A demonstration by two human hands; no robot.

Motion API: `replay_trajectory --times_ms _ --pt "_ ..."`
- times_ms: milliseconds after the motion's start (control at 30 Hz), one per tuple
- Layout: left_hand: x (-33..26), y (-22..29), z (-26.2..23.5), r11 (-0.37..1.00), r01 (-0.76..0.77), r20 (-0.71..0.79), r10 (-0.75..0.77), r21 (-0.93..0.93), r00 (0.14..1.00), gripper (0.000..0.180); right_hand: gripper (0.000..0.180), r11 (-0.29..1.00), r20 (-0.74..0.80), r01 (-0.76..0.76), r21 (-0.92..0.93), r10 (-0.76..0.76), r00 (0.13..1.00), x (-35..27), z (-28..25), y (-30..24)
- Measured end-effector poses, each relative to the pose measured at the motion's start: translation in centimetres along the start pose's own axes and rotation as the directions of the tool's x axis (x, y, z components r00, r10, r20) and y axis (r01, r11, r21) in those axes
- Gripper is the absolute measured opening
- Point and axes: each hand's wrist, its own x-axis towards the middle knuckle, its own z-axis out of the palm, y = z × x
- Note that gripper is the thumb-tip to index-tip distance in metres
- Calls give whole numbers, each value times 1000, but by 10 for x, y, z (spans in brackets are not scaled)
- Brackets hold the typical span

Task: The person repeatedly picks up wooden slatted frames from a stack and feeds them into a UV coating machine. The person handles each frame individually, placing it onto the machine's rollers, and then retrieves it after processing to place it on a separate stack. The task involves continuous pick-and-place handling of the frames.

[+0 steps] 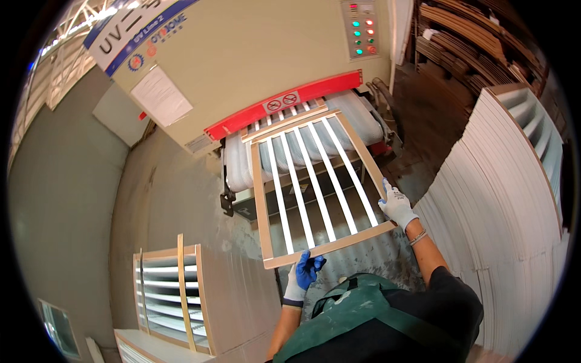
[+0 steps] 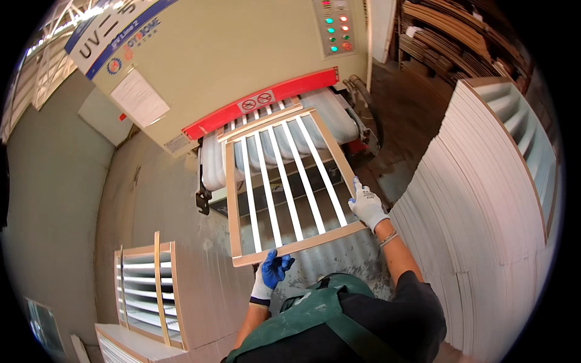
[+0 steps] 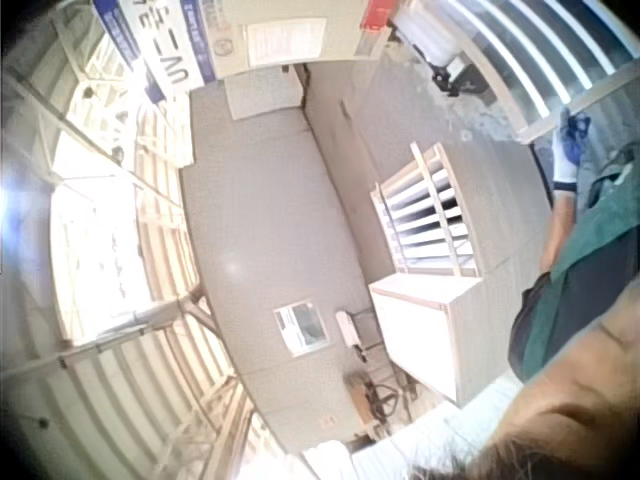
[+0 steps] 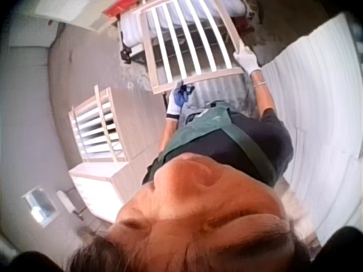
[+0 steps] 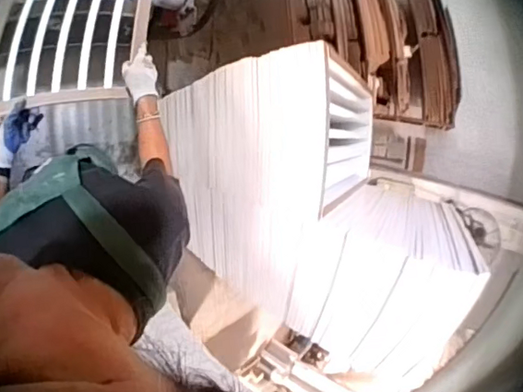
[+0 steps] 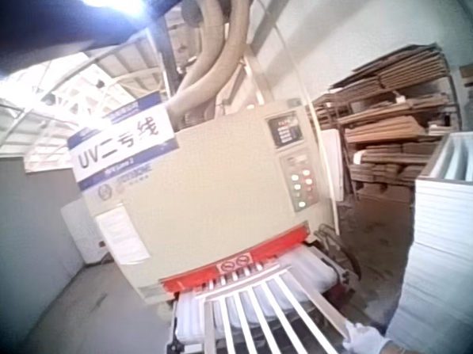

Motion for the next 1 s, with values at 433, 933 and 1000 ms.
replay_trajectory --times_ms 433,933,1000 --pt "-62 -33 -9 999 -36 -94 32 -33 995 49 83 997 52 71 -4 -70 996 61 13 1" --pt "-175 -43 -26 966 -255 -381 223 -35 897 47 84 926 152 80 369 -145 978 160 32 3" --pt "-194 -44 -26 948 -315 -402 274 -38 874 48 86 961 27 204 187 -213 977 175 38 1"
